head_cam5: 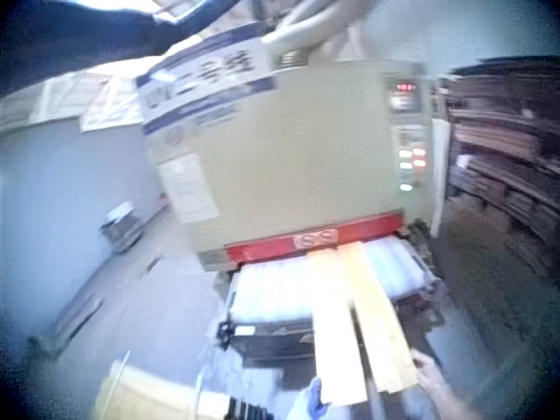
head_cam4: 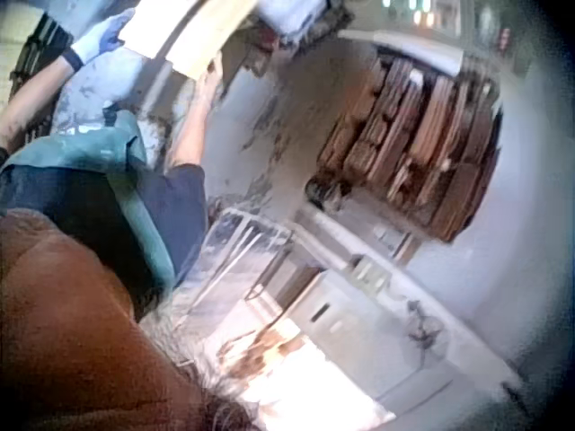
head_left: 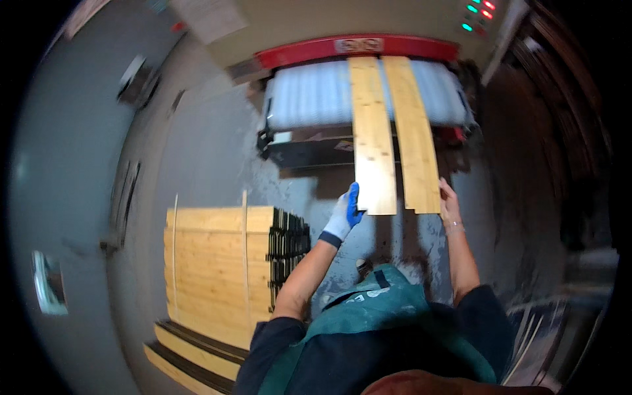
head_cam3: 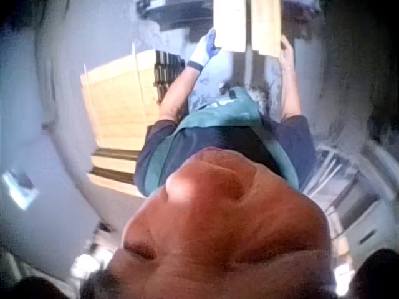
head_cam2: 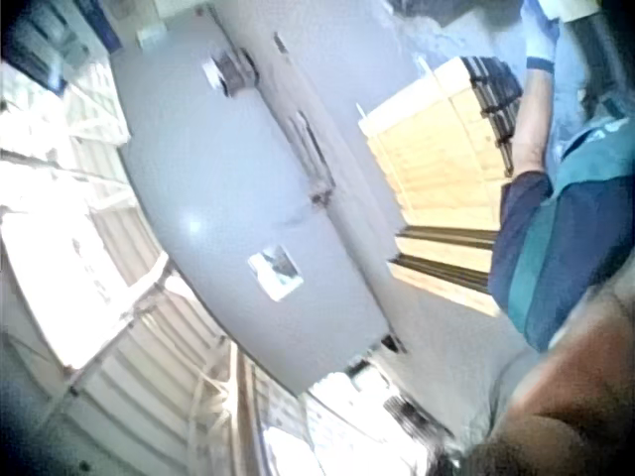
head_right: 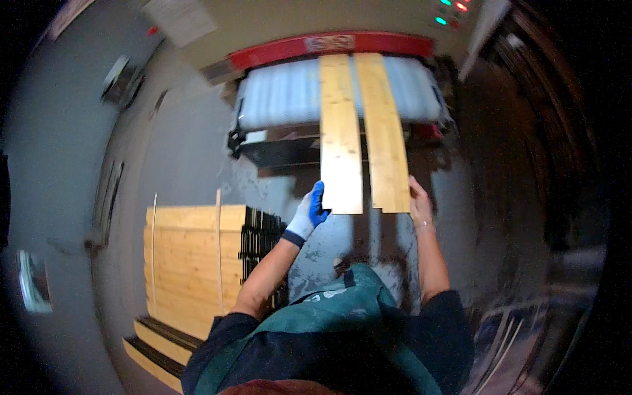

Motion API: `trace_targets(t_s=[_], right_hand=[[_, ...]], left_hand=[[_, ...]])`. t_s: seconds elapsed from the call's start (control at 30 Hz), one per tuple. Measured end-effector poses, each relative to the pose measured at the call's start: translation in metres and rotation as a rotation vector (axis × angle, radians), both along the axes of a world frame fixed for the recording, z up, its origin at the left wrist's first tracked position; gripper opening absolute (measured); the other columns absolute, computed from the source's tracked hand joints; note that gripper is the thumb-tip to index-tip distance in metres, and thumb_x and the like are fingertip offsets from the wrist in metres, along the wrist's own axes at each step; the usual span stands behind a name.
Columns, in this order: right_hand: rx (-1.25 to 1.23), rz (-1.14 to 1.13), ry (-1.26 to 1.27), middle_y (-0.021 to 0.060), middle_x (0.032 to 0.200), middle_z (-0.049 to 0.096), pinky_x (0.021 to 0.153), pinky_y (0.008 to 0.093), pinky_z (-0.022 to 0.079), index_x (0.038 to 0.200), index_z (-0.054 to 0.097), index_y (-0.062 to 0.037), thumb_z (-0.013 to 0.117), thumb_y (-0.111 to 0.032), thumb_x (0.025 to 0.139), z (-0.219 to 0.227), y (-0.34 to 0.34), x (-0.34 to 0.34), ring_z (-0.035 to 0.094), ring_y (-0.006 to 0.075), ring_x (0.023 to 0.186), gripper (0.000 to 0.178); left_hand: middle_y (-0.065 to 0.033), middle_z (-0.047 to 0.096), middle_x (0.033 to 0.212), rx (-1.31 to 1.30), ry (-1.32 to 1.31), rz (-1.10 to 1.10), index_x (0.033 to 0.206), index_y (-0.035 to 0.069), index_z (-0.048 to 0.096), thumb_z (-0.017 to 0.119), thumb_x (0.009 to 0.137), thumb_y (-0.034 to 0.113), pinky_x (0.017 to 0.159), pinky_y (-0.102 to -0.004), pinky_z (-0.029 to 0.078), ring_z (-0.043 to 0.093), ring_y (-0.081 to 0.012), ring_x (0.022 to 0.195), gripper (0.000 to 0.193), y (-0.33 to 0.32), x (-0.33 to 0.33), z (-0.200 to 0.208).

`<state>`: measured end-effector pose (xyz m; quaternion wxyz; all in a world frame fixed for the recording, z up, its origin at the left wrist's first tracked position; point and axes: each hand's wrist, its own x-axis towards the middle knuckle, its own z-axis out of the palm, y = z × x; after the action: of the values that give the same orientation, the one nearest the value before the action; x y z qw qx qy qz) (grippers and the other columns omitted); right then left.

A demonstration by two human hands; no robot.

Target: The person repeatedly picks up wooden planks from a stack and feeds them into a UV coating machine. The planks are processed by the machine and then placed onto a separate stack. The task involves continuous handling of the wood pieces in a repetitive loop.

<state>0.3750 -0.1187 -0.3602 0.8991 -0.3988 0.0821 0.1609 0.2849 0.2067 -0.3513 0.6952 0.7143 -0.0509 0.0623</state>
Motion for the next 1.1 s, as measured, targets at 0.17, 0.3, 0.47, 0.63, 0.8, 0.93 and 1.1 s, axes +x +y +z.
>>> trace_targets(t_s=[0.17,0.3,0.47,0.63,0.8,0.93,1.1], right_hand=[[-0.155,-0.077,-0.115,0.0106,0.113,0.066,0.094,0.0345,0.048,0.116,0.06,0.0006,0.048,-0.042,0.099,-0.023,-0.013,0.009,0.062,0.0219,0.106,0.048],[0.148,0.059,0.112,0.0161,0.13,0.057,0.101,0.042,0.043,0.128,0.052,0.0047,0.049,-0.052,0.097,-0.003,0.007,0.006,0.055,0.0302,0.119,0.065],[0.586,0.638,0.739,0.0039,0.087,0.055,0.064,0.0302,0.049,0.118,0.057,-0.0002,0.056,-0.026,0.092,-0.095,0.001,-0.011,0.054,0.017,0.073,0.037],[-0.256,0.892,0.73,0.0045,0.083,0.057,0.065,0.0288,0.051,0.109,0.057,-0.0011,0.056,-0.022,0.094,-0.11,0.171,-0.141,0.056,0.0169,0.072,0.026],[-0.376,1.472,0.516,0.0137,0.104,0.066,0.084,0.0385,0.053,0.107,0.058,-0.0016,0.051,-0.024,0.098,-0.103,0.336,-0.244,0.064,0.0251,0.093,0.025],[-0.401,1.72,0.314,0.0145,0.105,0.066,0.083,0.0373,0.053,0.108,0.058,-0.0005,0.05,-0.023,0.098,-0.056,0.446,-0.345,0.065,0.0252,0.095,0.026],[-0.449,1.961,0.121,0.0174,0.097,0.068,0.073,0.0359,0.058,0.108,0.056,0.0046,0.048,-0.016,0.098,-0.017,0.51,-0.492,0.068,0.0235,0.082,0.024]], left_hand=[[-0.0129,0.066,0.102,-0.212,0.319,0.084,0.118,0.005,0.055,0.062,0.092,0.034,0.08,-0.035,0.053,0.066,-0.0287,0.088,0.039,0.012,0.003,-0.012],[-0.0139,0.066,0.113,-0.97,0.557,0.015,0.121,0.004,0.058,0.049,0.094,0.059,0.081,-0.034,0.052,0.066,-0.0249,0.097,0.062,0.023,-0.043,0.008],[-0.0164,0.063,0.119,-1.12,0.302,0.165,0.127,-0.003,0.054,0.041,0.101,0.047,0.093,-0.0385,0.05,0.063,-0.0269,0.105,0.057,0.046,-0.164,0.012],[-0.0207,0.062,0.12,-1.079,0.236,0.708,0.127,-0.004,0.051,0.044,0.102,0.038,0.098,-0.0398,0.048,0.063,-0.0305,0.107,0.049,0.062,-0.376,-0.027],[-0.008,0.066,0.11,-0.819,0.532,1.618,0.118,0.007,0.062,0.05,0.1,0.044,0.083,-0.0304,0.049,0.062,-0.0171,0.094,0.043,0.014,-0.577,-0.041],[-0.008,0.065,0.106,-0.216,0.731,2.051,0.113,0.002,0.062,0.049,0.1,0.036,0.084,-0.0332,0.048,0.06,-0.0183,0.092,0.039,-0.015,-0.653,-0.019],[-0.0214,0.062,0.105,0.224,0.832,2.196,0.109,-0.002,0.058,0.052,0.099,0.027,0.087,-0.0416,0.046,0.06,-0.0347,0.095,0.032,0.006,-0.658,0.041]])
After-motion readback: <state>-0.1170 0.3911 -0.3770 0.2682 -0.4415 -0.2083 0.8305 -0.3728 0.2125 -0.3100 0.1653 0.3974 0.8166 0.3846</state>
